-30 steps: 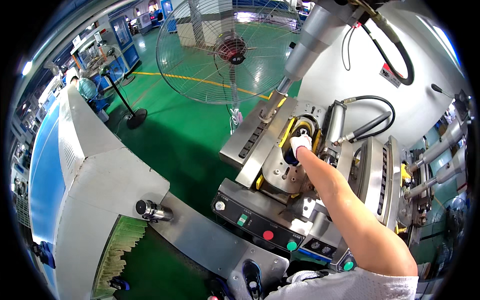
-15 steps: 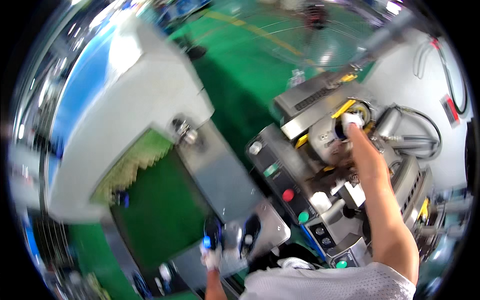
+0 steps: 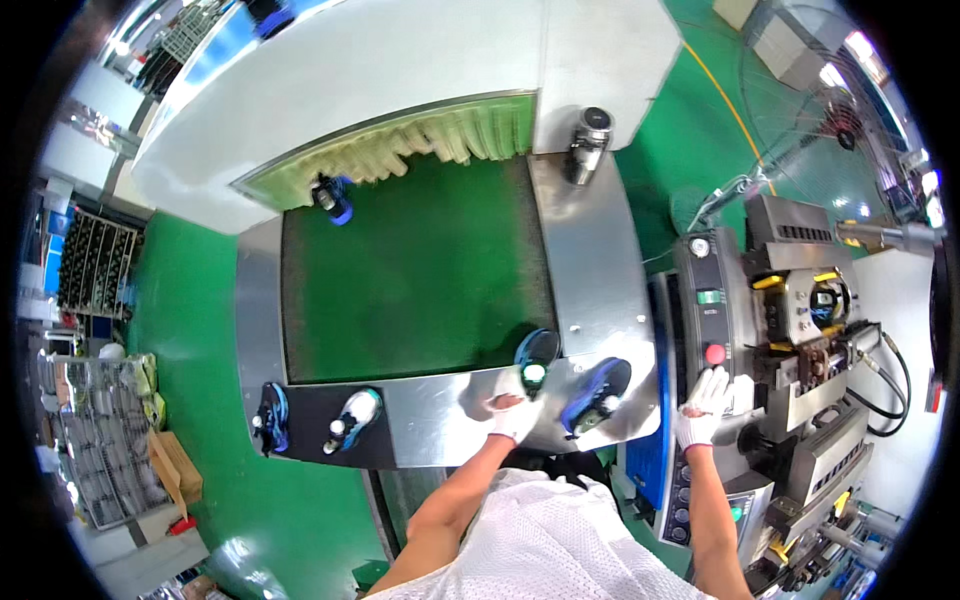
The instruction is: The person picks up shoes from a table and places them onto a conveyor belt that carries them through a machine, then removes shoes from the machine and organizes them on a different surface.
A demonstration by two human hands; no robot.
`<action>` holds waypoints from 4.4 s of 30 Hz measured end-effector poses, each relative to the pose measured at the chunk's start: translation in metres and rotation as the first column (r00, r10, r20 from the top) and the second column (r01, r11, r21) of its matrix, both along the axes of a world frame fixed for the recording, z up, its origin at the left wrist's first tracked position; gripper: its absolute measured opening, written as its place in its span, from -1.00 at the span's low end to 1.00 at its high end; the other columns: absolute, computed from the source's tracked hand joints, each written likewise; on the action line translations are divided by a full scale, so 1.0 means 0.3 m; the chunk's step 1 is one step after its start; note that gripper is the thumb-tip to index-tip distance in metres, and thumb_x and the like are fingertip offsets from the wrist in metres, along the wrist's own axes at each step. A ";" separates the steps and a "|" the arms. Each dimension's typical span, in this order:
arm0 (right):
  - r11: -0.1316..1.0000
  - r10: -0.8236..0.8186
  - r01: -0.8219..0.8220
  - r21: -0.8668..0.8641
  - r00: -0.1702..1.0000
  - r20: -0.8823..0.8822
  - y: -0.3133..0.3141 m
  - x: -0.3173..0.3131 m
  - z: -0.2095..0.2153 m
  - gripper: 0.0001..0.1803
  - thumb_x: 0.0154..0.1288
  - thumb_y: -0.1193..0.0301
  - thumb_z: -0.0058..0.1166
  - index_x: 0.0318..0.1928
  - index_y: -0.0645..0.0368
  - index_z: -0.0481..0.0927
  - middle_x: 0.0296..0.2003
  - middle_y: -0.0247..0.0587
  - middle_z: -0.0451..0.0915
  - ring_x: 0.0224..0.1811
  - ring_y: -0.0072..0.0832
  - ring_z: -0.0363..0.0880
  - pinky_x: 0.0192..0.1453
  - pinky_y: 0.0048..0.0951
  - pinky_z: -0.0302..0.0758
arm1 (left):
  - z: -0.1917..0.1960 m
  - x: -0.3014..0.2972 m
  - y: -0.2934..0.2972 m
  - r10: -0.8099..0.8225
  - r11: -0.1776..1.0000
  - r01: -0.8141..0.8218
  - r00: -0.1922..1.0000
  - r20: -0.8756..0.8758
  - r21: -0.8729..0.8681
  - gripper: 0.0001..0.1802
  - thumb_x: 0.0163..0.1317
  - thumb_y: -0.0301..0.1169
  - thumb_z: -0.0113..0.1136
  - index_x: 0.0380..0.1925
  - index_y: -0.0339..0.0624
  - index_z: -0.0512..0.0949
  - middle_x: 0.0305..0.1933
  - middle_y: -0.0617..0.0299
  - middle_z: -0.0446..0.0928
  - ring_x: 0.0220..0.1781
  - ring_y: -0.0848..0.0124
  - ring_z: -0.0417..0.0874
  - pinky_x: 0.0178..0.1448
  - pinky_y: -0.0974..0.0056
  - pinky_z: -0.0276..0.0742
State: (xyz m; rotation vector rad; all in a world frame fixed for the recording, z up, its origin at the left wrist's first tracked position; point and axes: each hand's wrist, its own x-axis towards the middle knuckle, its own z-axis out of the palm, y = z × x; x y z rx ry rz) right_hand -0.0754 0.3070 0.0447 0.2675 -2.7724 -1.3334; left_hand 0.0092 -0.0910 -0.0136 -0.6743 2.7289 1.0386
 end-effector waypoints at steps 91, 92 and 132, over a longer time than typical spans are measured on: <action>0.329 0.032 0.212 -0.920 -0.976 -0.213 -1.360 2.944 0.661 -0.10 0.14 -0.02 0.48 0.34 0.29 0.49 0.30 -0.05 0.55 0.30 -0.24 0.53 0.39 -0.25 0.41 | 0.801 1.917 1.817 -0.382 -0.924 0.180 -0.498 -0.779 0.338 -0.02 0.07 -0.47 0.52 0.47 -0.38 0.21 0.33 -0.10 0.51 0.28 0.25 0.63 0.33 0.21 0.59; 0.160 0.219 0.059 -0.985 -0.976 -0.023 -1.352 2.936 0.674 -0.07 0.15 -0.13 0.43 0.34 0.27 0.48 0.32 -0.09 0.55 0.33 -0.24 0.52 0.41 -0.24 0.39 | 0.808 1.919 1.810 -0.417 -0.907 0.167 -0.489 -0.766 0.387 -0.03 0.08 -0.48 0.51 0.47 -0.37 0.21 0.33 -0.10 0.51 0.28 0.25 0.63 0.34 0.21 0.59; 0.307 0.009 0.302 -0.903 -0.949 -0.314 -0.781 2.535 0.783 -0.02 0.11 0.53 0.37 0.54 0.34 0.20 0.47 0.19 0.32 0.54 -0.11 0.30 0.58 -0.14 0.23 | 0.792 2.114 1.356 -0.198 -0.979 0.093 -0.650 -0.733 0.182 -0.08 0.18 -0.36 0.45 0.50 -0.30 0.20 0.53 -0.22 0.19 0.52 -0.14 0.29 0.58 0.00 0.22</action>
